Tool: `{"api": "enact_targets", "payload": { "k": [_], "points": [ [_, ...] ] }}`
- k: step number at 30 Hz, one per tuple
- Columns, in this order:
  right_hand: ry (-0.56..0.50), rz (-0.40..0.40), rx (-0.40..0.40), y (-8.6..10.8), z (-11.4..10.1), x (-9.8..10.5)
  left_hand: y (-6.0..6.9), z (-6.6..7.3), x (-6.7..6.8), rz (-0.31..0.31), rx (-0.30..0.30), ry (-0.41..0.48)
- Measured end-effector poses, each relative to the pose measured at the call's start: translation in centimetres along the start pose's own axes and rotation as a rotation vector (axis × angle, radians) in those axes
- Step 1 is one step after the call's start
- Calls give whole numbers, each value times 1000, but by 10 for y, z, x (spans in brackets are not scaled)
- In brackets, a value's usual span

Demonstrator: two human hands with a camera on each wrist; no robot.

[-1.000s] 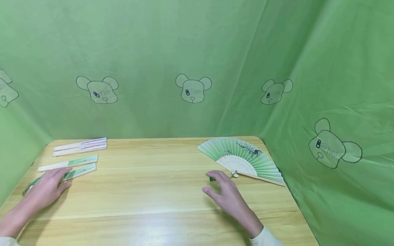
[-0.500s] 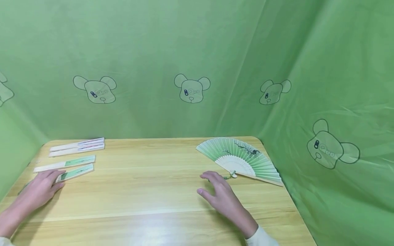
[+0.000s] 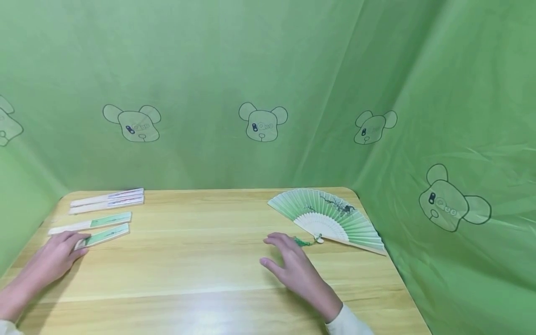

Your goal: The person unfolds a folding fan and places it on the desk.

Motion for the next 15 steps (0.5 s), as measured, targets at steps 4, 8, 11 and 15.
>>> {"api": "enact_targets", "payload": {
  "k": [4, 8, 11, 15],
  "points": [
    [-2, 3, 12, -6, -3, -3, -2, 0, 0, -14, 11, -8],
    [-4, -9, 30, -10, -8, -8, -2, -2, -1, -65, 39, -11],
    [-7, -15, 45, -14, -12, -11, -3, -2, -1, -84, 45, -19],
    [-17, -26, 53, -19, -16, -14, -4, -1, -1, -74, 30, -18]
  ]
}}
Point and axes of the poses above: each hand's wrist, its own y-axis away from the middle knuckle, its own x-axis out of the back of the hand, z = x × y, the point moved 5 cm from there along -y, towards the middle knuckle, and after that the axes turned 13 degrees about x, right-handed, at the moved point
